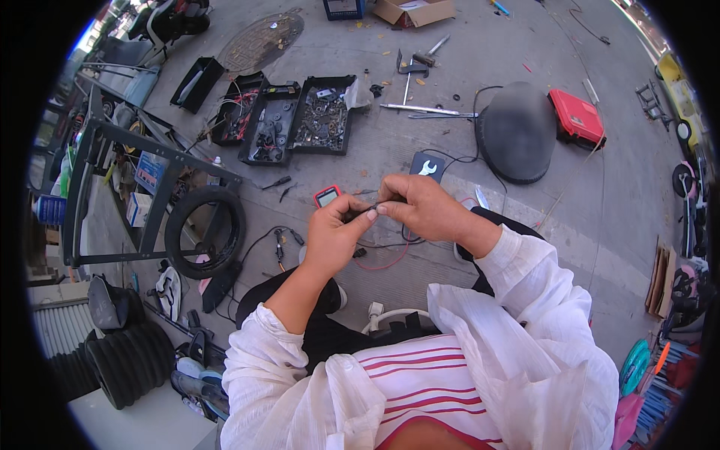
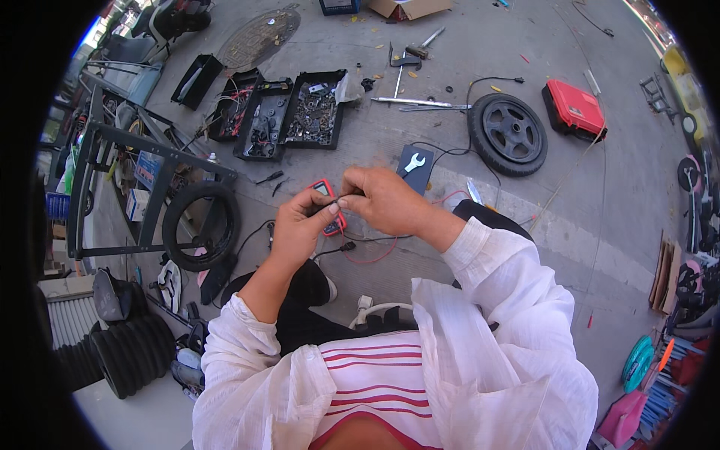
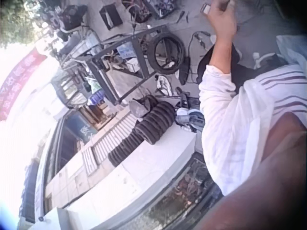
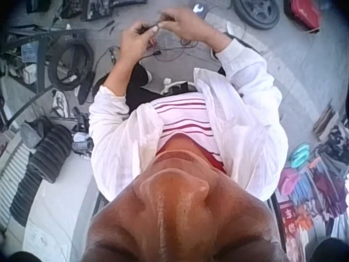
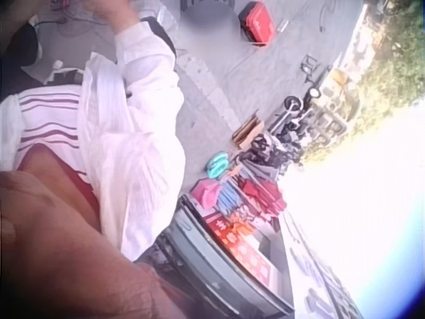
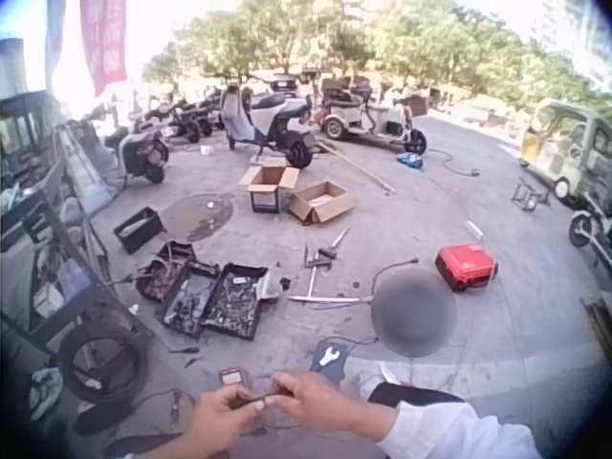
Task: The person uses a multimeter to test a small black electronic component, then strips and twists wires with pliers and a wrench. They wrap the connection with black electrical tape and continue adjusting the wires.
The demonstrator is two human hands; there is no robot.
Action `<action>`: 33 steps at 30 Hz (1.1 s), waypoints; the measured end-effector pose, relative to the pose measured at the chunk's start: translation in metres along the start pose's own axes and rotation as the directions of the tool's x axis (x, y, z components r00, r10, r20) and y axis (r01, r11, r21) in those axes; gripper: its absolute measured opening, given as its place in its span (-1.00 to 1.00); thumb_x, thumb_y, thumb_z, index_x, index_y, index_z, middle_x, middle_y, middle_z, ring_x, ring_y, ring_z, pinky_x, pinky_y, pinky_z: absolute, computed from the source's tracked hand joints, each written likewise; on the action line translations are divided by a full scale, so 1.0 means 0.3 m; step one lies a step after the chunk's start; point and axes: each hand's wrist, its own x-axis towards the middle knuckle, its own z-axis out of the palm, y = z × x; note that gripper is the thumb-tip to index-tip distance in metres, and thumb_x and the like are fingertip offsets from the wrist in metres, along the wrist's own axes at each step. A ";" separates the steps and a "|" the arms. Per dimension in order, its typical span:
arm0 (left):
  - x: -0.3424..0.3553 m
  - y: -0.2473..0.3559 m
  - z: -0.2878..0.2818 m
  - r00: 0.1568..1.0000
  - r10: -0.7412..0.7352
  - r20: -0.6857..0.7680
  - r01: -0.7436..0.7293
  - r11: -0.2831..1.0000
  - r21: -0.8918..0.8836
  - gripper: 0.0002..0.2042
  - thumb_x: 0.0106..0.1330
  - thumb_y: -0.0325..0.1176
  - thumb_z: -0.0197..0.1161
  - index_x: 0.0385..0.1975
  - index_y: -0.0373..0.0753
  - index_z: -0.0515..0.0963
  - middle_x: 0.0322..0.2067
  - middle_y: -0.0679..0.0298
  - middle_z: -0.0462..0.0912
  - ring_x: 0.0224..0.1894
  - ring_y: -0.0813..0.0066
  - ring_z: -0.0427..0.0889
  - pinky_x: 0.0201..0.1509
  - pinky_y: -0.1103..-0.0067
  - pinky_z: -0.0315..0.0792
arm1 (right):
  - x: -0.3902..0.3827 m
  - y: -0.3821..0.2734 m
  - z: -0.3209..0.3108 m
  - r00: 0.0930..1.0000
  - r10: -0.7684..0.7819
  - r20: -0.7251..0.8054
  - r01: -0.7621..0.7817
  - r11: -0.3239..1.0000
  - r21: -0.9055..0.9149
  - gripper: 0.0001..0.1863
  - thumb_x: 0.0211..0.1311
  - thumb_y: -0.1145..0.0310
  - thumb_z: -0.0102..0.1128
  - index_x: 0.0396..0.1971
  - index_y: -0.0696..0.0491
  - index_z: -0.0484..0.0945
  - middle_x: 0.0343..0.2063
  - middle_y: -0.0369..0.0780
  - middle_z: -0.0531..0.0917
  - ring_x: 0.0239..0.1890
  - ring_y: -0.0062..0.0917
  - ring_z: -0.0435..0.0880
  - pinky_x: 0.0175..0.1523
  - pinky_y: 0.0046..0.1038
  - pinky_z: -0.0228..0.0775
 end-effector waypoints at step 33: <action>0.021 0.029 -0.039 0.883 -0.374 0.285 0.430 0.887 -0.170 -0.73 0.44 -0.16 0.01 -0.40 -0.22 0.47 -0.60 0.52 0.29 -0.60 0.75 0.17 -0.57 0.74 0.05 | -0.002 0.010 0.012 0.985 -0.173 0.018 0.173 0.966 -0.194 -0.84 0.17 0.39 0.15 -0.31 0.15 0.50 -0.39 -0.06 0.62 -0.28 -0.14 0.61 -0.19 -0.23 0.40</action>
